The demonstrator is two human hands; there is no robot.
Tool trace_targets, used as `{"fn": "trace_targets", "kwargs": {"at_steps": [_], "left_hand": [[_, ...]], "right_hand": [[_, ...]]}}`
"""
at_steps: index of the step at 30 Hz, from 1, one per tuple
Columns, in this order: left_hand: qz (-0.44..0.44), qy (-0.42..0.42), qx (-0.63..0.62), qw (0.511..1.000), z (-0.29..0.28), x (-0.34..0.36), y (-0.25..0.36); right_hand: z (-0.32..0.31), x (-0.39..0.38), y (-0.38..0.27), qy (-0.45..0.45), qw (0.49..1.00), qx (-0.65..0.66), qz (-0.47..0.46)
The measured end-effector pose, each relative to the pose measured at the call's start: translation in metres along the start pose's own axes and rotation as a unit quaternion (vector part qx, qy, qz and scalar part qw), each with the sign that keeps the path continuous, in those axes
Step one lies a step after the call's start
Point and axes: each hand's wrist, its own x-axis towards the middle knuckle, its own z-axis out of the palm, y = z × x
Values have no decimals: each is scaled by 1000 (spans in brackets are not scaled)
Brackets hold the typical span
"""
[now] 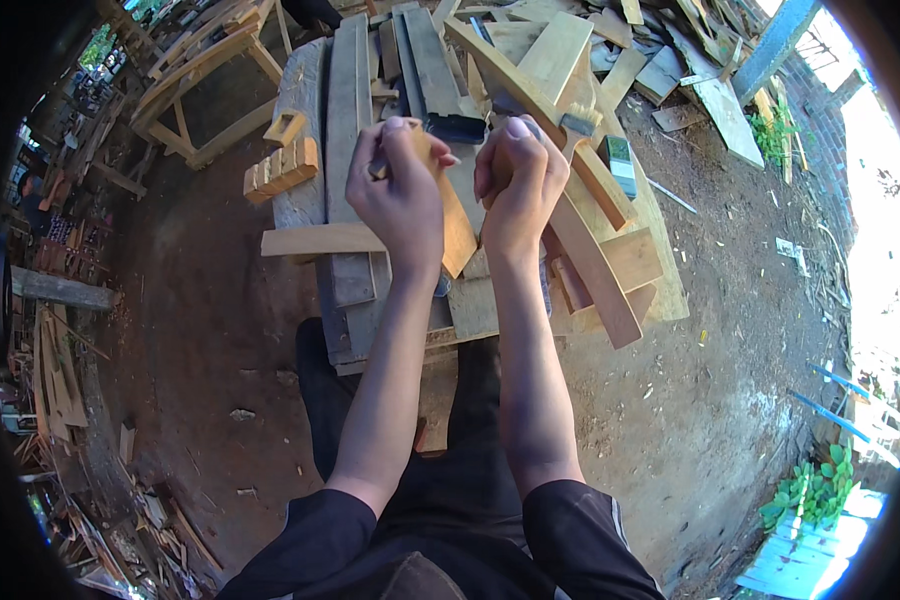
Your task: The person carves wood joint details into a wooden board on a workbench using a chisel and a wooden mallet.
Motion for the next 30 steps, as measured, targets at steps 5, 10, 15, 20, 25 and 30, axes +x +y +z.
{"fn": "trace_targets", "kwargs": {"at_steps": [5,10,15,20,25,30], "left_hand": [[-7,-1,1,1000,1,3,0],[-52,-21,-32,998,-4,8,-2],[-87,-50,-41,994,-8,12,-4],[-87,-52,-50,994,-19,18,-6],[-101,-40,-59,992,-26,20,-5],[-109,-38,-53,992,-25,19,-2]], "right_hand": [[-11,16,3,24,996,81,10],[-15,21,7,21,995,96,26],[-14,27,14,-24,997,65,24],[-18,25,14,-49,998,46,20],[-18,25,14,-24,998,58,24],[-14,24,12,-40,998,52,21]]}}
